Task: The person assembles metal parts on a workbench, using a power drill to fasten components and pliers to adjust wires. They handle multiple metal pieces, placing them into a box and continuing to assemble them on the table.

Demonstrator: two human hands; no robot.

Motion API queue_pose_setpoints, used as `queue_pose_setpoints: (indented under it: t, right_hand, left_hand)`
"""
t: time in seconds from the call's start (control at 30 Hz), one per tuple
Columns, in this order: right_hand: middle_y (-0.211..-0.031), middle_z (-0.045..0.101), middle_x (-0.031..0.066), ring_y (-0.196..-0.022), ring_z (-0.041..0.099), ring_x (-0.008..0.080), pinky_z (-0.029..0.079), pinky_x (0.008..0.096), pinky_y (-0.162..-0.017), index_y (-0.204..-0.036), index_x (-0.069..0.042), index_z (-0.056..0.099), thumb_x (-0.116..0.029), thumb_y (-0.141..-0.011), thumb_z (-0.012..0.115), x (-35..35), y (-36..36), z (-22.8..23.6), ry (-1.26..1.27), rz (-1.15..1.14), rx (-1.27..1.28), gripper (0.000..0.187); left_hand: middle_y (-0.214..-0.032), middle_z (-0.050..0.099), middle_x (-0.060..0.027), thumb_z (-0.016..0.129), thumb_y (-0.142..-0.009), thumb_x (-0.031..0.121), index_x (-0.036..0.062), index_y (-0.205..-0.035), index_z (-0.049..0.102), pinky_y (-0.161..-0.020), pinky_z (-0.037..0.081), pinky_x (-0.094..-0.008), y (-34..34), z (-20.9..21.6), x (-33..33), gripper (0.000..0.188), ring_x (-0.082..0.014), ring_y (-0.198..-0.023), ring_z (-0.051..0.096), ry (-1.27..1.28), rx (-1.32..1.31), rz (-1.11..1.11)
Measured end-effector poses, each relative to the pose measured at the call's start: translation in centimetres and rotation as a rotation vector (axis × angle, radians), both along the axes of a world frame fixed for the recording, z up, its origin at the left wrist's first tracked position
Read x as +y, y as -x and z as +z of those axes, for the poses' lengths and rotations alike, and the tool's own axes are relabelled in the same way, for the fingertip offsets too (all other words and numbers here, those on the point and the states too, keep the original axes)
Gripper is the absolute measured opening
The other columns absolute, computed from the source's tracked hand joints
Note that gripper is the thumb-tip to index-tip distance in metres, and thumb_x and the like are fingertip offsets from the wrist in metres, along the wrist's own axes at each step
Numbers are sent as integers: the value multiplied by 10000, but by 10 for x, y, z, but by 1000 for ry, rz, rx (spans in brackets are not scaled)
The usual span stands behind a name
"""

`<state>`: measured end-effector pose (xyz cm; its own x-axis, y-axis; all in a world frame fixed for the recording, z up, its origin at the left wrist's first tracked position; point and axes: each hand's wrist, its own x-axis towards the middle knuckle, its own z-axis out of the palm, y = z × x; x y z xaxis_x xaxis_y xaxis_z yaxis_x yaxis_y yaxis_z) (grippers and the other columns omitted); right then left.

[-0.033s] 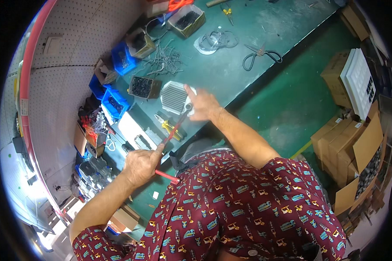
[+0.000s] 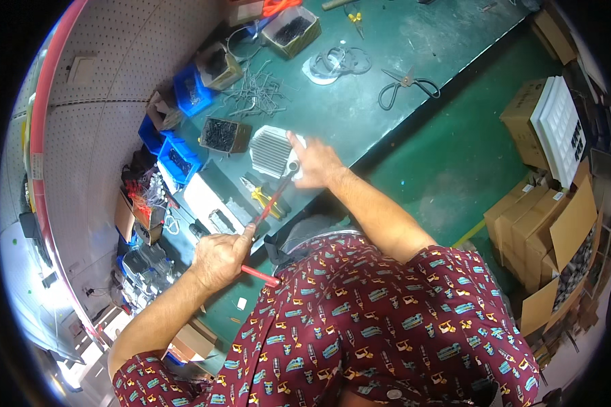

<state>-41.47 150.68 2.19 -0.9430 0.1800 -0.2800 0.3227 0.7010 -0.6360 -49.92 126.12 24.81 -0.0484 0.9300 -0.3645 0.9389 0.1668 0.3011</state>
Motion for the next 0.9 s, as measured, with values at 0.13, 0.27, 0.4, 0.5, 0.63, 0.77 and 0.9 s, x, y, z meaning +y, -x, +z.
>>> queue_pose_setpoints:
  t: [0.13,0.27,0.4,0.5,0.63,0.77,0.9]
  right_hand:
    - [-1260,563,287,-1141,590,449,539,530,-929,-1611,-87,255,-366,-669,812,-3,-4,-5,-14,-5,31,1129]
    - [-1224,583,287,-1113,596,452,542,539,-911,-1610,-75,271,-380,-685,784,0,-5,-6,-13,6,41,1101]
    - [-1262,581,284,-1169,591,453,540,536,-965,-1617,-79,213,-408,-622,872,-7,-3,-13,-19,21,48,1238]
    - [-1269,588,279,-1179,594,445,531,529,-988,-1623,-104,209,-443,-623,855,-1,1,-10,-21,13,47,1238]
    - [-1294,583,283,-1208,586,445,512,535,-1013,-1634,-117,170,-477,-623,843,2,5,-8,-30,43,-29,1267]
    - [-1314,571,284,-1218,585,452,508,541,-1015,-1637,-124,150,-488,-633,844,4,4,-16,-28,12,1,1273]
    - [-1284,592,303,-1164,618,464,517,483,-1002,-1613,-27,194,-440,-630,855,-1,-2,-7,-60,27,42,1254]
  left_hand:
    - [-715,681,-65,660,-833,72,-28,-1297,607,-559,560,-383,-8,-3,-6,478,-246,-617,693,-30,35,0]
    - [-696,668,-47,659,-809,77,-18,-1299,610,-545,549,-383,-13,-14,-18,501,-245,-601,682,-94,41,20]
    - [-681,653,-51,689,-804,115,28,-1302,604,-537,537,-401,-19,-17,-30,512,-259,-598,675,-129,57,50]
    - [-676,644,-71,735,-814,100,57,-1248,627,-527,510,-427,-14,-13,-19,449,-291,-585,657,-90,73,106]
    - [-726,676,-120,712,-891,186,80,-1211,664,-575,523,-458,-9,-5,-7,341,-335,-652,681,-91,99,137]
    - [-761,705,-141,681,-920,219,89,-1225,690,-625,536,-462,-14,-5,-2,332,-339,-707,707,-46,119,171]
    - [-734,699,-142,674,-926,218,91,-1228,678,-622,540,-458,-22,-9,-12,328,-337,-698,705,-6,162,165]
